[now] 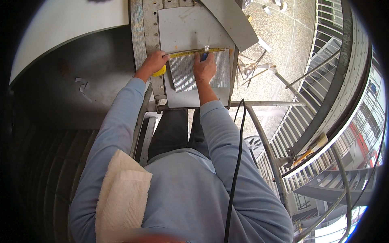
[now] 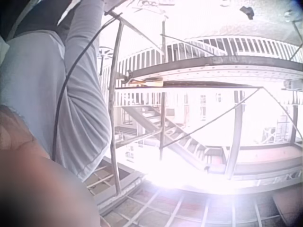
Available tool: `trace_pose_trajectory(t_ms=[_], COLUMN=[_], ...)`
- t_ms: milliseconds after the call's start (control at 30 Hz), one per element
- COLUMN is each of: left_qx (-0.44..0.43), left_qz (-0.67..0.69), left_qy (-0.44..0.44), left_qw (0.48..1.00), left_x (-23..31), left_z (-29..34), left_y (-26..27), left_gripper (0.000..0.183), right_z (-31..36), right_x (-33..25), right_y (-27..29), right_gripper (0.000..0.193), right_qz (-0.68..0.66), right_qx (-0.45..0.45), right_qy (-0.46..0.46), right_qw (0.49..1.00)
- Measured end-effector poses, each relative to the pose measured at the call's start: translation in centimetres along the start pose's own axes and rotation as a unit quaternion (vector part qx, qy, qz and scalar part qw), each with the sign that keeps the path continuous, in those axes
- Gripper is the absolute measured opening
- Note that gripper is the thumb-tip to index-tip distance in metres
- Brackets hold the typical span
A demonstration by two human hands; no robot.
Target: The person measures and marks a metal sheet on a scaffold using a tape measure and a marker. They repeatedly position the tape, mark lines, and reposition the sheet to continue marking.
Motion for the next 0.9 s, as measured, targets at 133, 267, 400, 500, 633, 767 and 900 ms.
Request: trace_pose_trajectory(t_ms=[133,267,400,500,633,767,900], left_qx=[-0.005,-0.009,-0.004,-0.004,-0.017,-0.015,-0.007], left_qz=[-0.003,0.002,0.001,0.001,-0.004,-0.004,0.004], left_qy=[0.001,-0.003,-0.011,-0.008,0.001,0.005,0.011], left_qw=[1.000,1.000,1.000,1.000,1.000,1.000,1.000], left_x=[-0.10,-0.14,-0.15,-0.16,-0.11,0.10,0.33], left_z=[-0.13,-0.25,-0.31,-0.32,-0.38,-0.50,-0.35], left_y=[-0.04,0.00,0.03,0.06,0.12,0.22,0.24], left_gripper=[0.042,0.041,0.041,0.041,0.040,0.040,0.040], right_z=[0.06,-0.03,-0.08,-0.01,0.08,-0.10,-0.17], right_x=[0.08,0.04,-0.15,-0.28,-0.33,-0.39,-0.29], right_y=[-0.07,-0.16,-0.19,-0.10,0.02,-0.04,-0.09], right_gripper=[0.047,0.046,0.046,0.045,0.045,0.053,0.054], right_qz=[0.003,0.005,0.007,-0.003,-0.001,-0.014,-0.014], right_qx=[0.005,0.005,0.008,0.006,0.001,0.001,-0.002], right_qy=[-0.004,-0.004,-0.008,-0.007,-0.010,-0.009,-0.014], right_qw=[1.000,1.000,1.000,1.000,1.000,1.000,1.000])
Point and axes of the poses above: each hand's wrist, its own z-axis away from the middle knuckle, its own y-axis out of the back of the hand, x = y × z, the point moved 1 cm from there along -z, towards the middle knuckle, and after that the axes turned 5 degrees about -x, right-handed, at the moved point
